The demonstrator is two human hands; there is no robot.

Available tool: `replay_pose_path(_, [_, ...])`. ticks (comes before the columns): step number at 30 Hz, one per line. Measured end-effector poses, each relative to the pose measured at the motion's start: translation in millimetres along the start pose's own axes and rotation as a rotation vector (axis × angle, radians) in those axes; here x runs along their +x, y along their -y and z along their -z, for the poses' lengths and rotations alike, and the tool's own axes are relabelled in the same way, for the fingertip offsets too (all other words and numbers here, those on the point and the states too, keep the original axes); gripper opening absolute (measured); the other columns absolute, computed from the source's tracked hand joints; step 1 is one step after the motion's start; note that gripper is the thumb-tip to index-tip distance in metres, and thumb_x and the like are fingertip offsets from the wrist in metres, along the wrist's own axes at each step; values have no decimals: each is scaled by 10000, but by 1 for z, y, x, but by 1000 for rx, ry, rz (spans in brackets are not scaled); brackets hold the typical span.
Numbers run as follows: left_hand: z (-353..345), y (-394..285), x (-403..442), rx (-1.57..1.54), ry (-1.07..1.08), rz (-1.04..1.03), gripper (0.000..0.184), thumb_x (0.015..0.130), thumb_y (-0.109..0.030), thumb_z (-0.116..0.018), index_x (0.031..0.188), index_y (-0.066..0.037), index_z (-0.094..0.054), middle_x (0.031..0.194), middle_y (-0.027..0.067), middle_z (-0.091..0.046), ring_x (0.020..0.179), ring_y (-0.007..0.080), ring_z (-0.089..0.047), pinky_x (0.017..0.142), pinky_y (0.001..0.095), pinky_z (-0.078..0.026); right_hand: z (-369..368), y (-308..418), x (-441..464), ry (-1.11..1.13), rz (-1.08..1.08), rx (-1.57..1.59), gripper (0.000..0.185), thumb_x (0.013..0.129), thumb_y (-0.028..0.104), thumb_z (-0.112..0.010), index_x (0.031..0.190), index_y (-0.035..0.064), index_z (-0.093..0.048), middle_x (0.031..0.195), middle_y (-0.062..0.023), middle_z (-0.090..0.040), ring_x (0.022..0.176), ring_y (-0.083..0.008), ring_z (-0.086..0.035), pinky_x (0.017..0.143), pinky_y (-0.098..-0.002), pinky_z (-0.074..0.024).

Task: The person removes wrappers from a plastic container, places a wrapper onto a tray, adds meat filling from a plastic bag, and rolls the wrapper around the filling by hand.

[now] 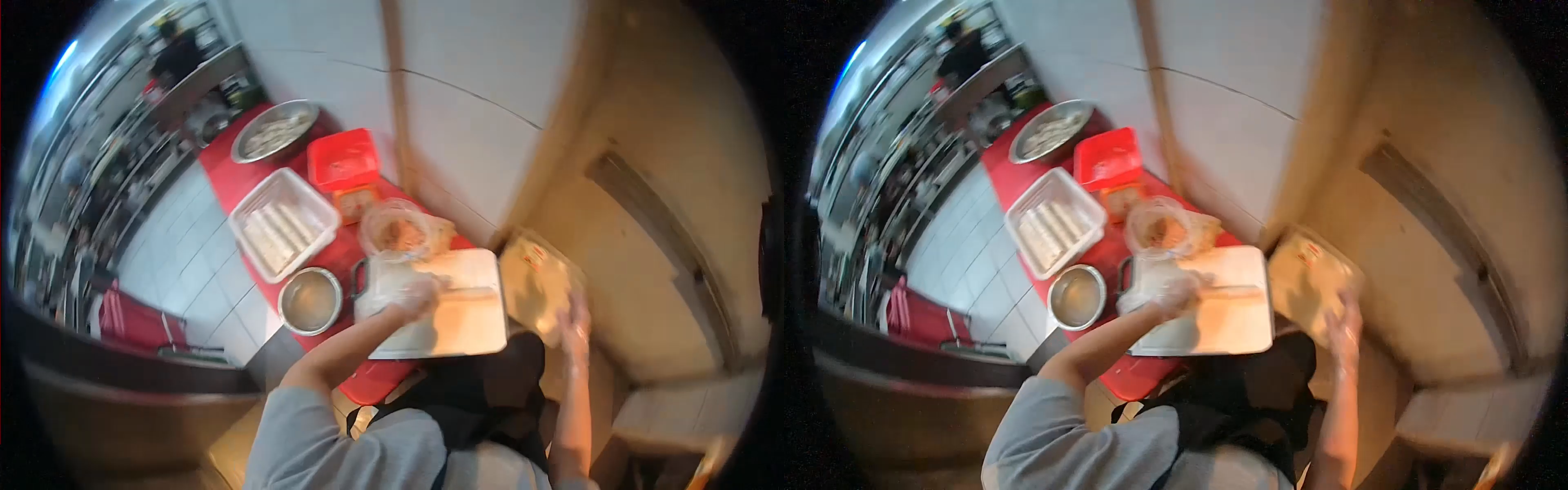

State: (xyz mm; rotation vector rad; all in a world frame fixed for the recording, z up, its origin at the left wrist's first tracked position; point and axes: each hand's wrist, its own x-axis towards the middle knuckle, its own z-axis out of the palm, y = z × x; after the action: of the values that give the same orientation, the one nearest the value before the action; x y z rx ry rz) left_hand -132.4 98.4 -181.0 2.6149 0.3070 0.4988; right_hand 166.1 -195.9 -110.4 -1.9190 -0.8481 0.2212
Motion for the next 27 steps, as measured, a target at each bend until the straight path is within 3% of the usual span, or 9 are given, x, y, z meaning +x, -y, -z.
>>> replay_pose_path(3, [6, -4, 22, -107, 388, 200, 417, 838, -203, -691, 1213, -95, -546, 1035, 64, -632, 852, 198, -635, 684, 323, -527, 24, 61, -29, -99, -217, 162, 632, 942, 189, -612, 1503, 79, -343, 1447, -167, -463, 1323, -285, -450, 1106, -432, -346])
replay_pose_path(5, [32, -16, 24, -299, 685, 319, 382, 848, -189, -681, 1191, -101, -541, 1030, 30, -616, 854, 133, -630, 647, 267, -533, 54, -14, -34, -128, -141, 169, 617, 961, 253, -606, 1504, 107, -351, 1435, -179, -460, 1321, -305, -440, 1109, -445, -333])
replay_pose_path(6, [69, -50, 24, -829, 894, 657, 424, 842, -182, -680, 1231, -96, -535, 1053, 38, -626, 849, 128, -646, 638, 271, -549, 74, -50, -49, -163, -134, 107, 618, 962, 281, -608, 1503, 118, -357, 1429, -184, -461, 1316, -311, -443, 1108, -447, -334])
replay_pose_path(10, [124, -71, -30, -1473, 623, 675, 628, 853, -163, -692, 1406, -84, -406, 1138, 76, -585, 987, 155, -622, 759, 341, -572, 108, -66, -74, -264, -240, 186, 652, 938, 345, -637, 1488, 107, -382, 1435, -204, -450, 1301, -302, -458, 1065, -427, -395])
replay_pose_path(11, [144, -79, -44, -1557, 489, 669, 632, 860, -174, -700, 1407, -80, -398, 1139, 74, -580, 1000, 155, -620, 789, 350, -572, 106, -46, -78, -336, -326, 185, 631, 953, 219, -625, 1486, 34, -342, 1460, -170, -421, 1314, -279, -428, 1080, -394, -363])
replay_pose_path(14, [187, -56, -84, -1713, 138, 505, 651, 886, -171, -692, 1437, -83, -356, 1201, 68, -546, 1061, 177, -602, 825, 401, -571, 115, -11, -94, -302, -444, 85, 643, 935, 327, -643, 1493, 135, -387, 1460, -170, -466, 1319, -375, -461, 1125, -461, -350])
replay_pose_path(18, [249, 0, -95, -1588, -388, 522, 499, 875, -122, -685, 1308, -65, -444, 1121, 99, -596, 1018, 245, -635, 823, 454, -572, 106, -14, -89, -299, -438, 128, 628, 932, 255, -650, 1481, 93, -391, 1436, -173, -472, 1305, -319, -465, 1065, -427, -403])
replay_pose_path(21, [269, 78, -91, -1065, -606, 865, 407, 842, -113, -702, 1193, -37, -509, 998, 107, -638, 877, 273, -675, 778, 457, -581, 112, -77, -79, -238, -369, 196, 623, 926, 203, -654, 1477, 98, -384, 1403, -154, -465, 1247, -272, -481, 1014, -382, -429])
replay_pose_path(27, [257, 229, -71, -689, -628, 1249, 161, 851, -201, -705, 924, -66, -656, 867, 78, -643, 905, 271, -647, 835, 514, -546, 114, -56, -96, -171, -394, 183, 613, 911, 251, -678, 1446, 80, -432, 1365, -148, -505, 1196, -250, -525, 978, -364, -462])
